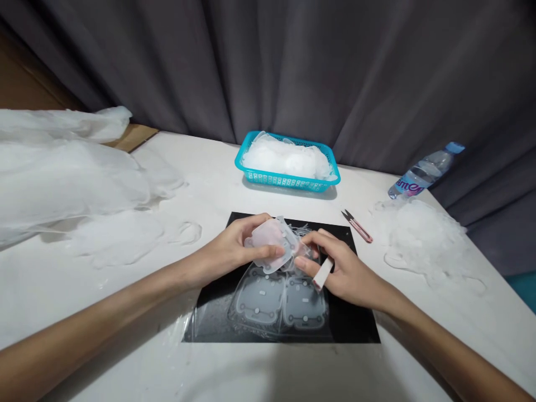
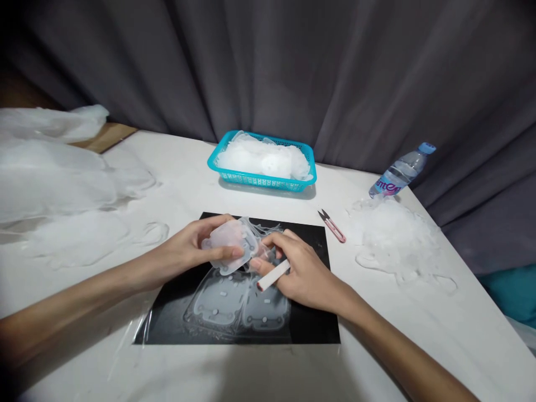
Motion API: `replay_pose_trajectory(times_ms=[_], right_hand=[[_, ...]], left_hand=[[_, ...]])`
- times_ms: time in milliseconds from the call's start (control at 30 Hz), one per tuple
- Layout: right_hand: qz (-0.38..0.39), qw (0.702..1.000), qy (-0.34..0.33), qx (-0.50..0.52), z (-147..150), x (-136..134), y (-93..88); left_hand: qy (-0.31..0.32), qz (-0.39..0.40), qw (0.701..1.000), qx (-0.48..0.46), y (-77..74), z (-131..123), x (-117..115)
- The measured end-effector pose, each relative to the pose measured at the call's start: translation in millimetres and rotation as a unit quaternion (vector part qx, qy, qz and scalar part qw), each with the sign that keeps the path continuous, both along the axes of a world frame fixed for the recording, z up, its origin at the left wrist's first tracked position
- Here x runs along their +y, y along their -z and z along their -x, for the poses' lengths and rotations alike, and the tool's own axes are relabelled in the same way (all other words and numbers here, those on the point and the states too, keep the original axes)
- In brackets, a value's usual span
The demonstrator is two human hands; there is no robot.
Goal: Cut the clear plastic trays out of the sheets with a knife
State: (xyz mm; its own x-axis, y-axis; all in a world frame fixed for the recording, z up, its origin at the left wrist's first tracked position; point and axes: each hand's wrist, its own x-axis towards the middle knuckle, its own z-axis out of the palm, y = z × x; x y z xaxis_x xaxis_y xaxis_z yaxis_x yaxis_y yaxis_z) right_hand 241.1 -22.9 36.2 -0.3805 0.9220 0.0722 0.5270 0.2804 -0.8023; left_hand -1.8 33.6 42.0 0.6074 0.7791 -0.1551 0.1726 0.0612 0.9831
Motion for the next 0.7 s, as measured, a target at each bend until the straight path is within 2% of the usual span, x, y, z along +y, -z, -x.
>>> replay_pose_trajectory(times_ms=[200, 267, 300, 367, 433, 500, 567, 600, 700], right_hand=[[-0.092, 0.993, 0.015, -0.069, -6.3, 8.6, 2.7], [-0.106, 0.989, 0.004, -0.104, -10.8, 10.8, 0.2], [-0.109, 0.987, -0.004, -0.12, -12.9, 11.6, -1.1], [-0.117, 0.984, -0.016, -0.13, -16.2, 12.9, -3.4], [-0.122, 0.987, -0.014, -0.108, -18.3, 13.6, -5.2], [-0.116, 0.991, 0.004, -0.071, -20.3, 12.9, -6.0], [-0.074, 0.997, 0.018, -0.017, -23.3, 9.9, -4.9], [-0.041, 0.999, 0.022, 0.016, -25.5, 7.5, -3.4], [0.022, 0.996, 0.021, 0.088, -32.8, -2.4, 2.3]], left_hand=[[-0.009, -0.105, 0.992, 0.072, 1.1, 14.9, 23.7], [-0.021, -0.18, 0.975, 0.131, -1.1, 24.5, 36.2], [-0.042, -0.235, 0.956, 0.168, -2.5, 28.8, 41.3], [-0.108, -0.35, 0.901, 0.232, -4.6, 33.8, 46.1], [-0.146, -0.436, 0.851, 0.253, -4.3, 31.1, 40.9], [-0.094, -0.473, 0.843, 0.238, -0.4, 20.7, 25.8], [0.04, -0.442, 0.871, 0.212, 7.4, 6.2, 5.4], [0.084, -0.42, 0.881, 0.201, 12.5, -0.9, -4.6], [0.145, -0.398, 0.887, 0.181, 28.6, -15.0, -25.1]])
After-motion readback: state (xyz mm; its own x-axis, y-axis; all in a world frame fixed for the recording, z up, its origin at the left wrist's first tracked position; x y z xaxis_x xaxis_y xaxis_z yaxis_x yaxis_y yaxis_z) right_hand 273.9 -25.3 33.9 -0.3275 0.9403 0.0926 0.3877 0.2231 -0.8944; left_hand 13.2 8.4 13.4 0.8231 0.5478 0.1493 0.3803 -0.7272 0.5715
